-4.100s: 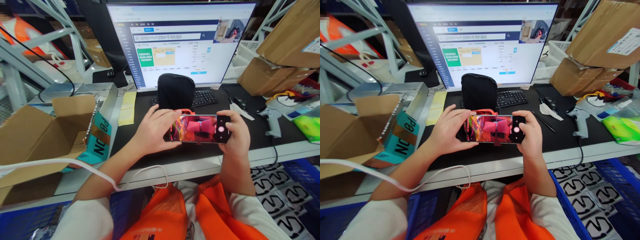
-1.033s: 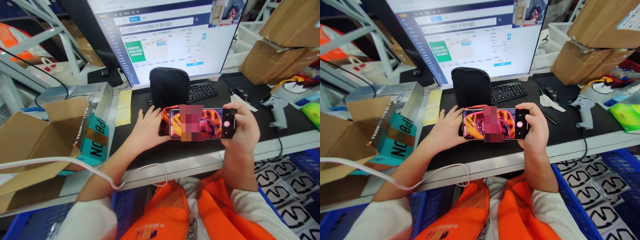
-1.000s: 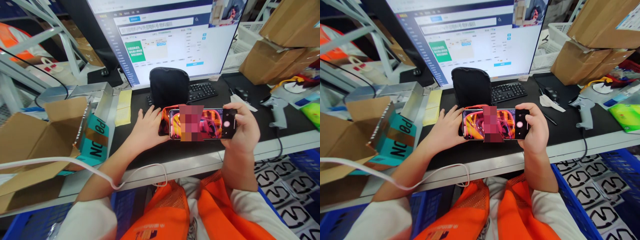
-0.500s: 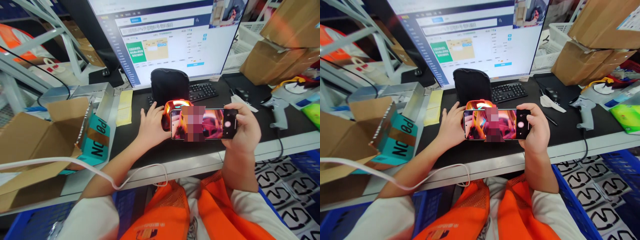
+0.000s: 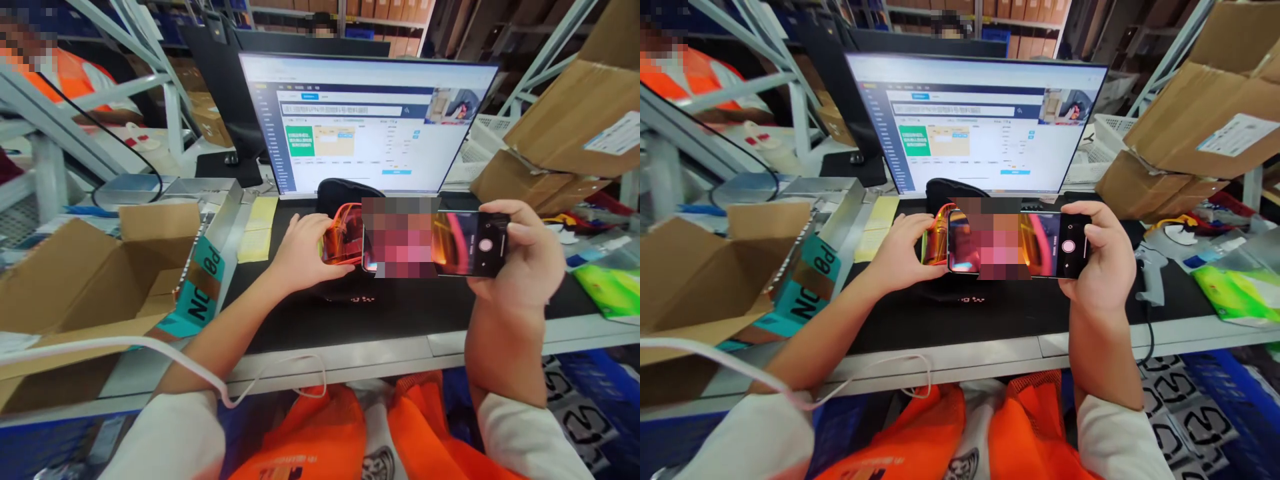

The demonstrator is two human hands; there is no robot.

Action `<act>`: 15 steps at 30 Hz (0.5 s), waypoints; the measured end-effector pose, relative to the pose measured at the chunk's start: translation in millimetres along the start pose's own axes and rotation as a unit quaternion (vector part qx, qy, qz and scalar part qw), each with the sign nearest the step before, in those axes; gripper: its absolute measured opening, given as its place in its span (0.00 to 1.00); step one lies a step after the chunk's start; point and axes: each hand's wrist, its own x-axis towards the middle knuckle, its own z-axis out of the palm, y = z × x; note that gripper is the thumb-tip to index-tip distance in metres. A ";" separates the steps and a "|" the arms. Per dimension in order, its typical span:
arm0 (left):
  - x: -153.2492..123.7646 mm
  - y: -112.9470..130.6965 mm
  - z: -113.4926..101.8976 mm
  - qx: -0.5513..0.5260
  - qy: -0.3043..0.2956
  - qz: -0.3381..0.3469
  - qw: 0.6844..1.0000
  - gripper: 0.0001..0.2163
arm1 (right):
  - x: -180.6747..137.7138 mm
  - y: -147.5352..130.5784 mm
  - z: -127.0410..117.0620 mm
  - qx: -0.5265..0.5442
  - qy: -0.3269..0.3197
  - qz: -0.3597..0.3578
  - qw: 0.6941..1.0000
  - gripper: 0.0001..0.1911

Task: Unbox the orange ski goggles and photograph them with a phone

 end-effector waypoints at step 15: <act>12.6 -12.9 3.1 0.003 -0.048 -0.044 0.998 0.30 | 17.0 9.3 30.9 -0.007 -0.073 0.006 0.997 0.14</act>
